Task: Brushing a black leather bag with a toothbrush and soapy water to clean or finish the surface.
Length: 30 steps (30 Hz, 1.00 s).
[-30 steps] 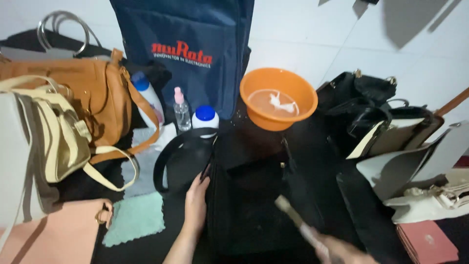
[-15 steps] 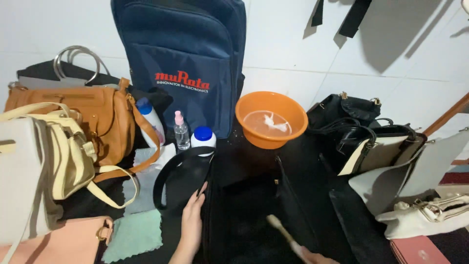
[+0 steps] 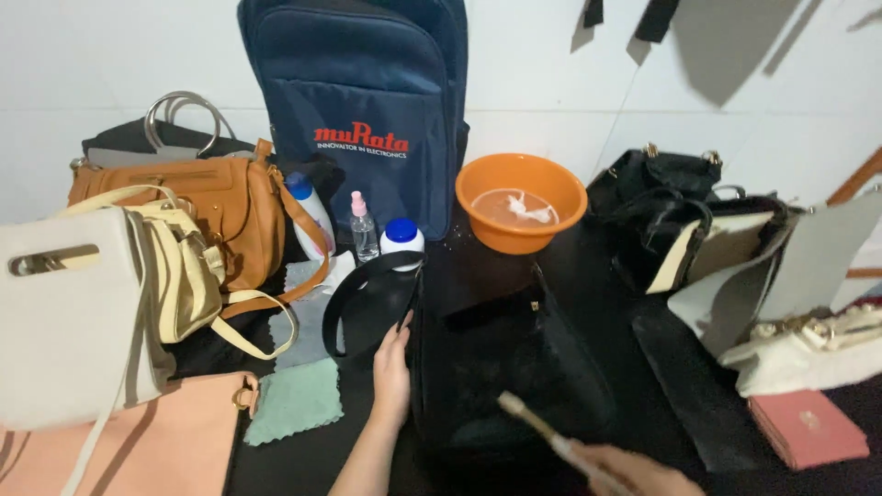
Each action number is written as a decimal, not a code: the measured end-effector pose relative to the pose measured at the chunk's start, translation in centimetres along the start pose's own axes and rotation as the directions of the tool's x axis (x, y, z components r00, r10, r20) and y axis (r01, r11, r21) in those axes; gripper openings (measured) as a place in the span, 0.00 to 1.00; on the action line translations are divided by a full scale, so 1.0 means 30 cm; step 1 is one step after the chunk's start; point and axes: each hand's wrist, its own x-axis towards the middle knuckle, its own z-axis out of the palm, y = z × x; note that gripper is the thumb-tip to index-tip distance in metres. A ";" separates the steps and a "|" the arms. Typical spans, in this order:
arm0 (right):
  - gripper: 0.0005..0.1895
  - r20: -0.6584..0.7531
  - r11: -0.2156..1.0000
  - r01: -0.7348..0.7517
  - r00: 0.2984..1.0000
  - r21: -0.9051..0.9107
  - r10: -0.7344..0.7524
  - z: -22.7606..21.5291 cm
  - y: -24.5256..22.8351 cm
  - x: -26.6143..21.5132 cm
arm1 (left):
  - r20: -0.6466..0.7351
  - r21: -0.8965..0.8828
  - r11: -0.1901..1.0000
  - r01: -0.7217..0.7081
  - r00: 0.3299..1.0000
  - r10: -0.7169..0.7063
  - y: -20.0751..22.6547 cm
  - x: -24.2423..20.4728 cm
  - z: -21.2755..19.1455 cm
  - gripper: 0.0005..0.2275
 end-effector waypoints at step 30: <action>0.25 -0.062 0.926 0.354 0.929 -0.132 -0.365 -0.073 -0.062 -0.219 | -0.007 0.078 0.993 0.088 0.996 -0.088 0.136 -0.061 0.020 0.21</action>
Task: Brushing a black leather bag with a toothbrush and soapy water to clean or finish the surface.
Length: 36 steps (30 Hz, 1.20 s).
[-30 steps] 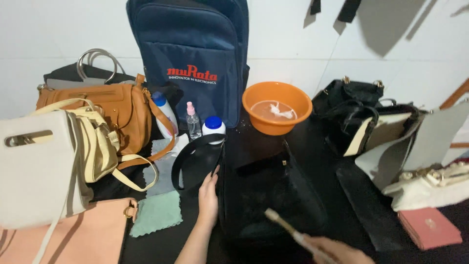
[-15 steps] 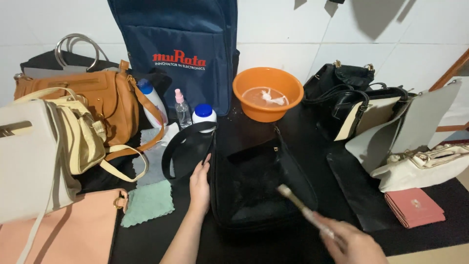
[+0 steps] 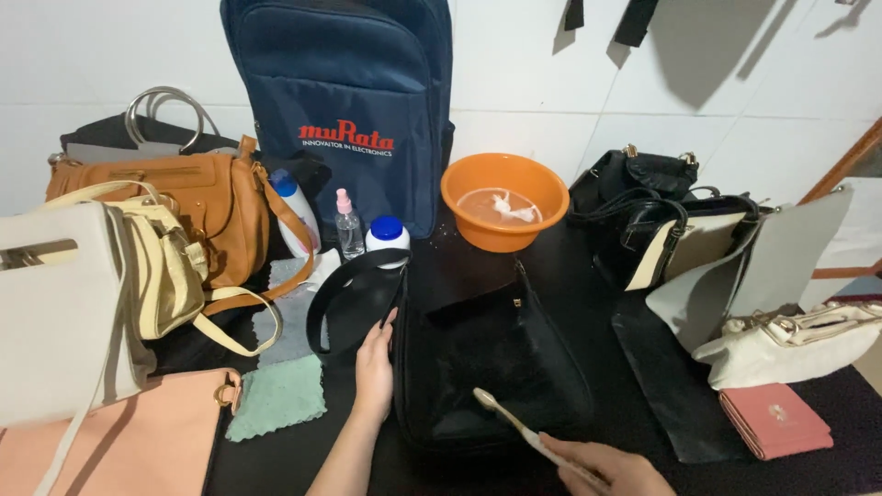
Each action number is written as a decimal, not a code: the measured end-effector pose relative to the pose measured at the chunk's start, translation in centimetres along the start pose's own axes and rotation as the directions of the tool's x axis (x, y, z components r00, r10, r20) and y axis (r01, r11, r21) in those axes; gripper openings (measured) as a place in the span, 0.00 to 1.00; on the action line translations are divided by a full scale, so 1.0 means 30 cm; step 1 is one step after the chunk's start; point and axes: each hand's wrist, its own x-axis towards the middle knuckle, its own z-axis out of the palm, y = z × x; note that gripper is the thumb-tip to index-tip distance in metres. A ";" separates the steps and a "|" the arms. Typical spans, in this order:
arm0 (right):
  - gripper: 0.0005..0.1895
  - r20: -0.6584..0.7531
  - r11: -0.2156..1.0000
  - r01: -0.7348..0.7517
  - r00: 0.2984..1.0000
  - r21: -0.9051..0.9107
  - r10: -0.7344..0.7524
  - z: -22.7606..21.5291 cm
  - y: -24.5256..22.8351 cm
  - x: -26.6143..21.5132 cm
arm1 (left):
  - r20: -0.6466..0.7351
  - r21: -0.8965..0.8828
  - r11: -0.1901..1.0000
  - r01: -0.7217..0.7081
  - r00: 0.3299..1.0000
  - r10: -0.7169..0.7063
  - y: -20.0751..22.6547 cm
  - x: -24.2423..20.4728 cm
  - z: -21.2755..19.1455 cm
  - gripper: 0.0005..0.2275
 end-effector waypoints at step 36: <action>0.24 -0.113 0.985 0.162 0.982 0.063 -0.154 0.029 0.062 0.056 | 0.016 -0.010 1.000 -0.017 1.000 0.017 -0.048 0.031 -0.007 0.22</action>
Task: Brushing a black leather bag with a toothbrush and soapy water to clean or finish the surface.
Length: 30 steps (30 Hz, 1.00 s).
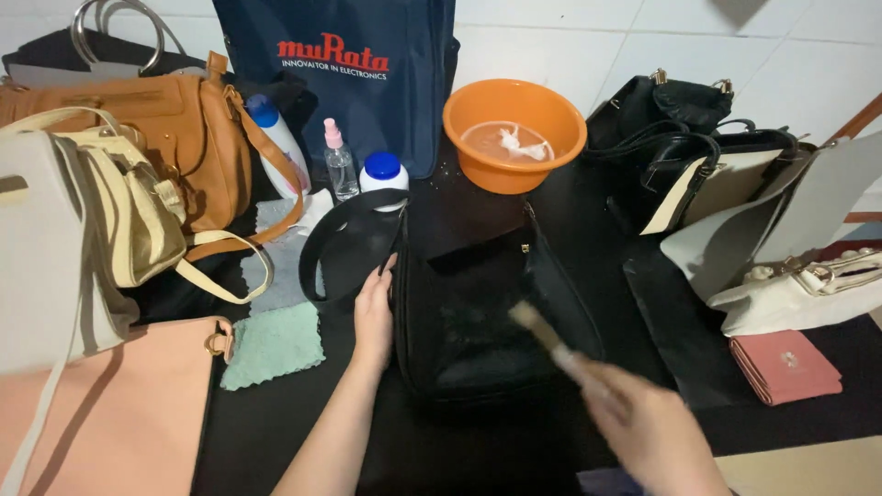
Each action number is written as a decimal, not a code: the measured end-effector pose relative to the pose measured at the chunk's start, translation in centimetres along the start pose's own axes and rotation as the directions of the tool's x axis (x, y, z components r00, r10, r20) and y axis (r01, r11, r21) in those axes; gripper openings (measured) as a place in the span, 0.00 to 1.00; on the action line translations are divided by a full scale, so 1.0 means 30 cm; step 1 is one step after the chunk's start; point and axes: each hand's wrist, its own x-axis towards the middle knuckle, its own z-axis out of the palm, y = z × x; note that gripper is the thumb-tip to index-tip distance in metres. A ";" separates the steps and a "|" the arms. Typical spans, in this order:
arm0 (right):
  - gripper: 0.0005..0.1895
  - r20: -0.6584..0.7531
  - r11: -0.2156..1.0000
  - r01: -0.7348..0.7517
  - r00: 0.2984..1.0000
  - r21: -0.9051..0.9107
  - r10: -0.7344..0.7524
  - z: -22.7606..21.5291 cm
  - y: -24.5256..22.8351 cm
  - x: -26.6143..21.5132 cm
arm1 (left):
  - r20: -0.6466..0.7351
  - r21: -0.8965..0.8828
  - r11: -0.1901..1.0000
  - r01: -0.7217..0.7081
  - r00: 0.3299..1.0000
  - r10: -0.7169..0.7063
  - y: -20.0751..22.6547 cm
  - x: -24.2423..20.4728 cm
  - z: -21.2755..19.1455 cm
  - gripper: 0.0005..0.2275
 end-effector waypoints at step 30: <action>0.25 0.243 0.998 -0.021 0.969 -0.053 0.033 0.033 -0.429 -0.017 | -0.010 0.017 0.978 0.207 0.978 -0.207 0.112 -0.030 0.011 0.24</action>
